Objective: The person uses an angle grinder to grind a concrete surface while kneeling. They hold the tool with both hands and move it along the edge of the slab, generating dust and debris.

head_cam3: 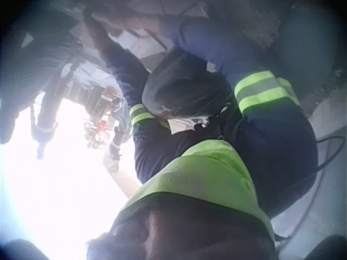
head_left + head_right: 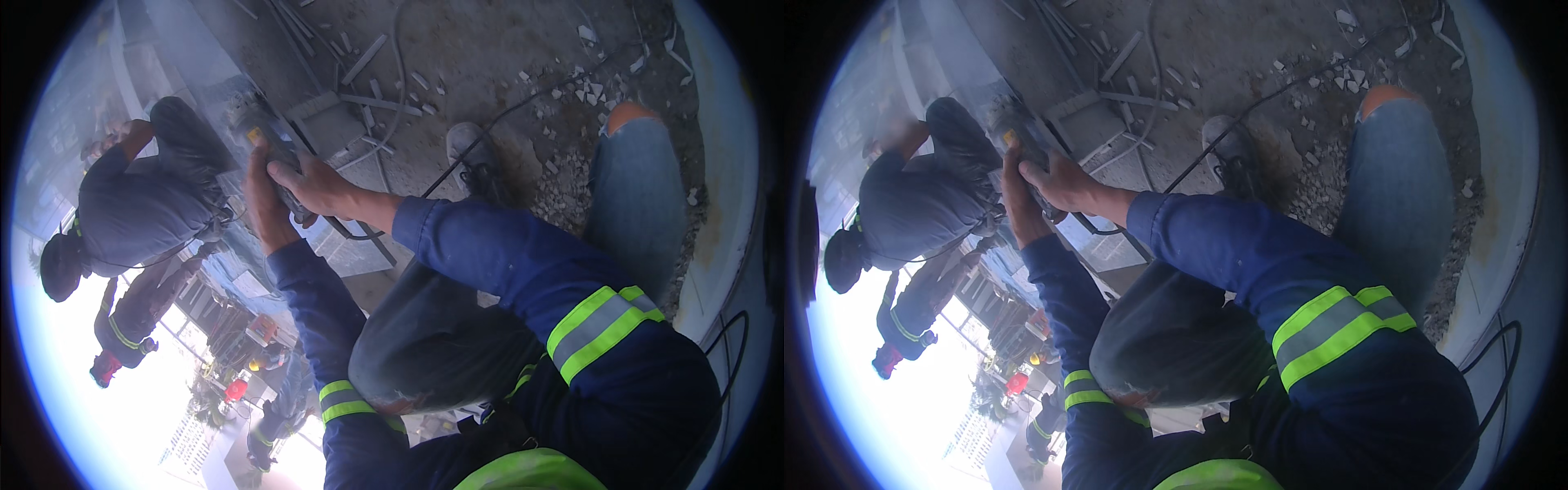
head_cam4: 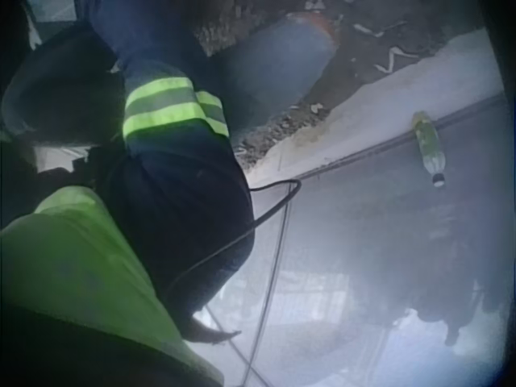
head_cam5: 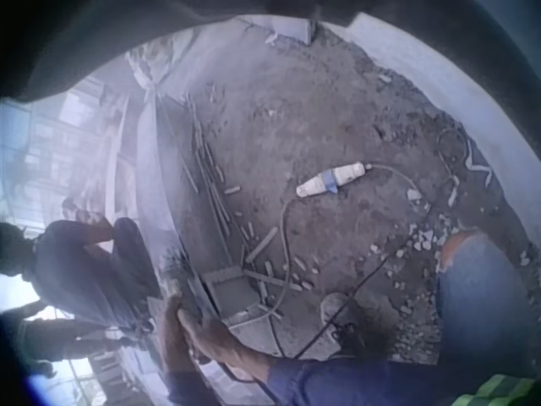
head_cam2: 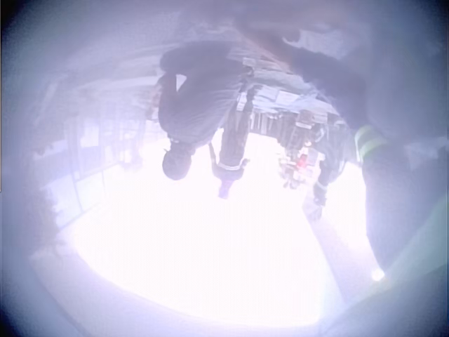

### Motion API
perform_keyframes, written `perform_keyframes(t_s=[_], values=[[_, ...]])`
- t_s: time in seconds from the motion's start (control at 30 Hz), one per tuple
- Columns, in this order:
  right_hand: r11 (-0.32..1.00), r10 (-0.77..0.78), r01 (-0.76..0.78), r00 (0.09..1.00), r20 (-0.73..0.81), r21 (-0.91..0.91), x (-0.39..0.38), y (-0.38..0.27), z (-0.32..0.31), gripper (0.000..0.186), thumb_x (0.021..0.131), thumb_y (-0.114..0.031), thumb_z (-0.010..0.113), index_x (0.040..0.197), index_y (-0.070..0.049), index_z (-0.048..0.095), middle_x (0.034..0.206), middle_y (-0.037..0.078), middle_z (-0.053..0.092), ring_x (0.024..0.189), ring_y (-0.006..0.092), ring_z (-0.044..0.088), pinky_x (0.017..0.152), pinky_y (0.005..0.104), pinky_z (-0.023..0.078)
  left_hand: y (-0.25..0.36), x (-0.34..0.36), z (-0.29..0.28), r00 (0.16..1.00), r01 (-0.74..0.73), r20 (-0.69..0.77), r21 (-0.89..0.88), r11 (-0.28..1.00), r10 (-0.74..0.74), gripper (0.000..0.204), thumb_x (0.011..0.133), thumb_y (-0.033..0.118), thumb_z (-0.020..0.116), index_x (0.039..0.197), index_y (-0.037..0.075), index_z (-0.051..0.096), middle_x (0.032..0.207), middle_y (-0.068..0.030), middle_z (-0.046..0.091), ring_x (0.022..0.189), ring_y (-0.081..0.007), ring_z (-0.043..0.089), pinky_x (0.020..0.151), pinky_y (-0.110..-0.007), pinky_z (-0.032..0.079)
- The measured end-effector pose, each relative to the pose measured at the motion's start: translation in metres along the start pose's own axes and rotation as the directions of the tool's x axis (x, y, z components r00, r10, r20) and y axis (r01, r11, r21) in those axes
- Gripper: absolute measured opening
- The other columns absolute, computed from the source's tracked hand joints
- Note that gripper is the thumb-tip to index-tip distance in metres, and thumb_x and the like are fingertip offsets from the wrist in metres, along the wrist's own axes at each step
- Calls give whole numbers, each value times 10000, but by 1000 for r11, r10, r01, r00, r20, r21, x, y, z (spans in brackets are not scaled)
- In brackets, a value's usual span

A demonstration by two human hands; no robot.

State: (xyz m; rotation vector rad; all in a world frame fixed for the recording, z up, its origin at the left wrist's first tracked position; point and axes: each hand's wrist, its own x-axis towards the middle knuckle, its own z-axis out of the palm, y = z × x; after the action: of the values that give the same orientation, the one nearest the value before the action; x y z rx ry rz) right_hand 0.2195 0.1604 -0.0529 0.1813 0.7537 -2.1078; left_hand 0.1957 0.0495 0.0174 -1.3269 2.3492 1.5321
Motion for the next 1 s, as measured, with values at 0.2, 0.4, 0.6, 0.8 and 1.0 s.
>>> perform_keyframes(t_s=[0.2, 0.4, 0.6, 0.8, 1.0], values=[[996, -41, 39, 999, -28, -75, -21, 8, 2, 831, 1139, -562, 603, 1616, 87, 400, 1312, 253, 663, 1048, 293, 795, 534, 371, 705, -4, -18, -4, 1000, 10, 8, 13, 1000, -10, 570, 1070, 438, 746, 1329, -69, 741, 1152, -149, 757, 997, -230, 735, 888, -377, 582], [996, -75, 74, 997, -16, -55, -34, 10, 3, 817, 1149, -568, 596, 1603, 85, 410, 1308, 265, 658, 1059, 298, 795, 541, 350, 707, -1, -32, -2, 1000, -1, -6, 52, 999, 1, 610, 1073, 439, 742, 1376, -91, 725, 1173, -160, 760, 1018, -225, 735, 899, -369, 586], [996, -40, 38, 999, -26, -86, -45, 14, 5, 840, 1144, -574, 598, 1613, 93, 395, 1327, 270, 649, 1058, 304, 794, 549, 356, 715, -4, -46, -3, 1000, -3, 20, 28, 1000, 2, 590, 1079, 437, 733, 1351, -87, 733, 1151, -152, 763, 985, -219, 739, 873, -374, 591], [994, -87, 86, 996, -6, -66, -37, 17, 4, 870, 1138, -579, 600, 1638, 93, 367, 1353, 278, 643, 1072, 317, 793, 546, 366, 714, -5, -43, 0, 1000, -8, 8, -8, 1000, 8, 562, 1082, 429, 740, 1324, -77, 742, 1125, -144, 765, 962, -208, 742, 856, -363, 594], [1000, -20, 20, 1000, 6, 4, -28, 7, 0, 897, 1131, -594, 618, 1519, 198, 453, 1351, 343, 676, 1031, 359, 819, 743, 404, 699, -11, -23, -3, 999, -33, -13, -38, 999, 33, 580, 1057, 439, 782, 1306, -84, 748, 1128, -139, 766, 956, -211, 741, 857, -370, 594]])
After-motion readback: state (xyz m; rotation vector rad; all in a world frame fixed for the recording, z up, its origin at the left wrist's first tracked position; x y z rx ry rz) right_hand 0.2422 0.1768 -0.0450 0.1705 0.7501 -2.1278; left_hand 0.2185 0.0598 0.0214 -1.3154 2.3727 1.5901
